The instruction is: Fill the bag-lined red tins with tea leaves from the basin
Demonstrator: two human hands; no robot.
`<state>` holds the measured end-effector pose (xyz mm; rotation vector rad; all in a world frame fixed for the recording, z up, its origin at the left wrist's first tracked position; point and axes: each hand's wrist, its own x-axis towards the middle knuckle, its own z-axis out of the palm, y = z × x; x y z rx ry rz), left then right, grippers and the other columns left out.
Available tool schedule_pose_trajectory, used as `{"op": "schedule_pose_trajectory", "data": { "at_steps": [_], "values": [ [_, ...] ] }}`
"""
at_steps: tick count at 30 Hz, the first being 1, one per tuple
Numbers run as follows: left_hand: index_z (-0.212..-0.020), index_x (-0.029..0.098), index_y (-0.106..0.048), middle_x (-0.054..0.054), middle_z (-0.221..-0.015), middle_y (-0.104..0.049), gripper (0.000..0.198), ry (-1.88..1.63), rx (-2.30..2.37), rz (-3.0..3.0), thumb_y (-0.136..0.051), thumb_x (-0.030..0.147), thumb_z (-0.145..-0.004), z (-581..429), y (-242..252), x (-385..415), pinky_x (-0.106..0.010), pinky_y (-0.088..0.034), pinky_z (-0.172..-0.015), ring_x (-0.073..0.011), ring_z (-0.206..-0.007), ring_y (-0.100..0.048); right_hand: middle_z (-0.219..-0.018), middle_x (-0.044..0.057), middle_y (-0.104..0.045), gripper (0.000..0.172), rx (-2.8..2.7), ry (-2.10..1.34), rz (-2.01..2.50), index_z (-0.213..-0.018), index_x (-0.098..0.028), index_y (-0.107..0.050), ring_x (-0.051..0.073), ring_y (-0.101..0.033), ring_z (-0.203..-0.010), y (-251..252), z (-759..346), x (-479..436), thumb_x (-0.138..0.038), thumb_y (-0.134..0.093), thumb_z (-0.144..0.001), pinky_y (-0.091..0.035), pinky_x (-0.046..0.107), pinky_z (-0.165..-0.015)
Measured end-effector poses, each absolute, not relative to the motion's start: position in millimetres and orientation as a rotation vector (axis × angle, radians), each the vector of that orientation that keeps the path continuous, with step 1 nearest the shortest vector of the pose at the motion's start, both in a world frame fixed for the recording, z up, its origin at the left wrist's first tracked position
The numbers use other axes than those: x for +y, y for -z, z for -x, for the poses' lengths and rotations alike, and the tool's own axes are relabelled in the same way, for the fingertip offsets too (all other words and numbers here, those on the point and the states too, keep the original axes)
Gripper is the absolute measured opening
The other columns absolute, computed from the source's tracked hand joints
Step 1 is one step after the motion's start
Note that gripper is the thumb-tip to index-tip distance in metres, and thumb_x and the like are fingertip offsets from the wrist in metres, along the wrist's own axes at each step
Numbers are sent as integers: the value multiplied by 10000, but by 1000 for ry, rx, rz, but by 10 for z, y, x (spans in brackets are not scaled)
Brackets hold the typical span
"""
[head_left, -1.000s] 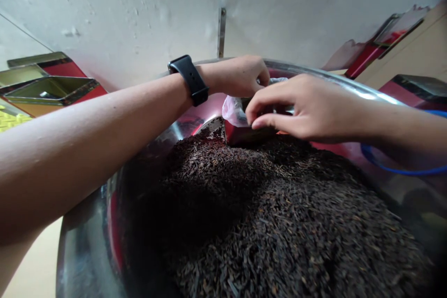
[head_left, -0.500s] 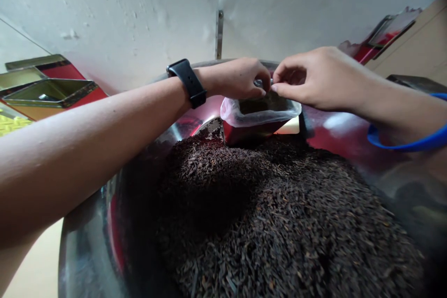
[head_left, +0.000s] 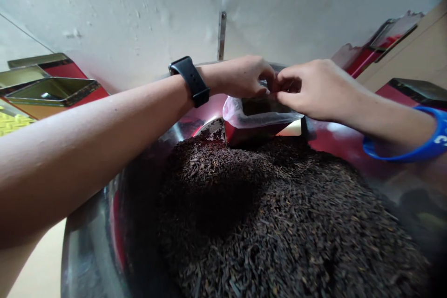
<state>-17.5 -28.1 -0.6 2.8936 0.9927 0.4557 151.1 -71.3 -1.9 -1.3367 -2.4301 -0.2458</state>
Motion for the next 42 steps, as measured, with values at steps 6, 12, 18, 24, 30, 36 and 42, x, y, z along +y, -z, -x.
{"op": "schedule_pose_trajectory", "data": {
  "at_steps": [6, 12, 18, 24, 30, 36, 42],
  "values": [
    [-929, 161, -688, 0, -692, -595, 325, -535, 945, -2923, -493, 271, -694, 177, -23, -274, -219, -267, -549, -81, -600, -435, -735, 56, -650, 201, -2423, 243, 1352, -826, -190, -666, 170, -560, -635, 38, -1520, -691, -227, -505, -713, -373, 293, -565],
    [-951, 124, -676, -10, -680, -581, 342, -460, 990, -2873, -491, 285, -713, 199, -39, -260, -237, -266, -593, -93, -650, -447, -715, 36, -634, 207, -2388, 263, 1347, -828, -199, -652, 149, -532, -612, 45, -1504, -706, -211, -488, -701, -354, 277, -554],
    [-932, 98, -666, 4, -655, -556, 317, -441, 961, -2908, -480, 278, -749, 219, -59, -293, -220, -241, -568, -55, -599, -361, -727, 51, -635, 220, -2400, 312, 1267, -841, -210, -640, 162, -522, -616, 53, -1524, -703, -206, -451, -728, -349, 284, -545],
    [-952, 87, -651, 1, -712, -561, 311, -401, 1022, -2859, -461, 243, -761, 208, -71, -320, -208, -240, -598, -52, -650, -379, -705, 36, -635, 217, -2364, 282, 1217, -835, -217, -650, 168, -538, -611, 60, -1533, -700, -229, -459, -733, -373, 290, -545],
    [-996, 72, -632, 9, -738, -541, 362, -373, 992, -2869, -442, 257, -750, 217, -77, -332, -206, -235, -610, -43, -660, -387, -693, -3, -637, 210, -2315, 234, 1222, -831, -253, -659, 177, -568, -639, 64, -1533, -693, -297, -478, -736, -406, 296, -552],
    [-996, 49, -619, -11, -761, -578, 361, -346, 967, -2888, -440, 291, -798, 230, -87, -316, -240, -266, -637, -61, -682, -346, -727, 26, -651, 197, -2330, 188, 1248, -838, -237, -666, 179, -572, -664, 55, -1543, -701, -298, -505, -741, -401, 297, -565],
    [-944, 137, -651, 7, -698, -610, 274, -387, 964, -2893, -480, 265, -773, 238, -67, -286, -248, -273, -579, -78, -648, -374, -752, 49, -659, 213, -2368, 191, 1226, -860, -213, -664, 174, -563, -664, 44, -1537, -725, -274, -494, -748, -391, 295, -574]
  ]
}}
